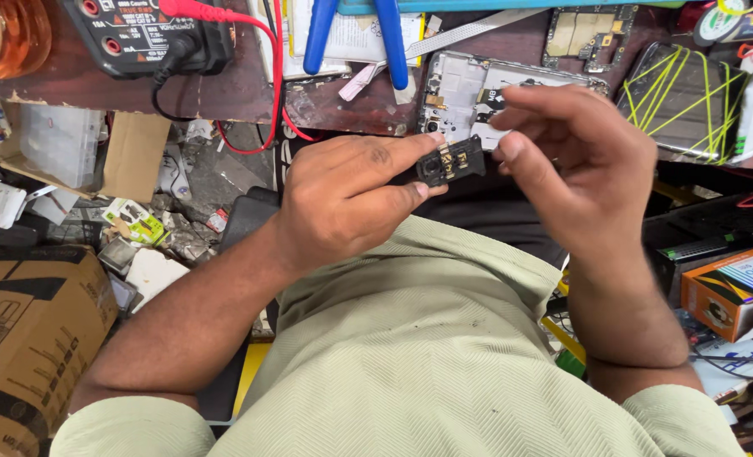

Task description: The person works on a disassembled smartphone at a cluttered repair bench. They pick up a small phone component, apply adhesive from a glue tube onto it, press and reposition the part in hand, then place and press the component into the phone frame on the bench.

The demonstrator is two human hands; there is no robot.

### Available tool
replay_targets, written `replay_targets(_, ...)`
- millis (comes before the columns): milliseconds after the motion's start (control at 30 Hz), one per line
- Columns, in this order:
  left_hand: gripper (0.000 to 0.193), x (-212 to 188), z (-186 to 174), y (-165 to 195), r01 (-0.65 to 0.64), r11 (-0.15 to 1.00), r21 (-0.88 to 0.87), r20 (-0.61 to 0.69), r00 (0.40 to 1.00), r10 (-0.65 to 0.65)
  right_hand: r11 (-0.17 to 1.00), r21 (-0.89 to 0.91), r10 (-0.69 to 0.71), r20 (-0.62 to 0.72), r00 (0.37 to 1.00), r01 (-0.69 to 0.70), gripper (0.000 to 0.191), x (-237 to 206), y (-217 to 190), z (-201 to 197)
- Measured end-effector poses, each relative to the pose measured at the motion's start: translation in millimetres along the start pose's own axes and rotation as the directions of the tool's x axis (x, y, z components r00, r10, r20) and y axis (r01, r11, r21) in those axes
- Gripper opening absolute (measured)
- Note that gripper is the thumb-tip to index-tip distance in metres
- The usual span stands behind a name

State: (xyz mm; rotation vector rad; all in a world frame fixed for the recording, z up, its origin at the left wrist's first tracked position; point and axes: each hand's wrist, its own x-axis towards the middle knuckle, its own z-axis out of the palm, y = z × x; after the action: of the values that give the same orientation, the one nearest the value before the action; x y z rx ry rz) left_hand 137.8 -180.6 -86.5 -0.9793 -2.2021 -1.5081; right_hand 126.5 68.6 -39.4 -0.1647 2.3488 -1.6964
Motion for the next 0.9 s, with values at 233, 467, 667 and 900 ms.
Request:
replay_targets(233, 0.018, -0.8, 1.7, -3.2, 0.019, 1.000, 0.012, -0.003, 1.000, -0.019, 0.484, -0.628, -0.602, 0.267, 0.752, 0.610, 0.033, 6.4, 0.0, 4.5)
replay_targets(467, 0.020, -0.3, 4.5, -2.2, 0.015, 1.000, 0.016, -0.001, 1.000, -0.015, 0.347, -0.697, -0.627, 0.326, 0.708, 0.628, 0.033, 7.1, 4.1, 5.7)
replay_targets(667, 0.020, 4.4, 8.0, -1.6, 0.019, 0.999, 0.035, 0.007, 1.000, -0.019, 0.295, -0.715, -0.632, 0.351, 0.690, 0.634, 0.032, 9.3, 0.9, 0.5)
replay_targets(900, 0.020, 5.1, 8.7, -1.0, 0.035, 0.998, 0.054, 0.020, 0.999, -0.036, 0.371, -0.676, -0.641, 0.310, 0.703, 0.636, 0.042, 2.8, 20.7, -9.9)
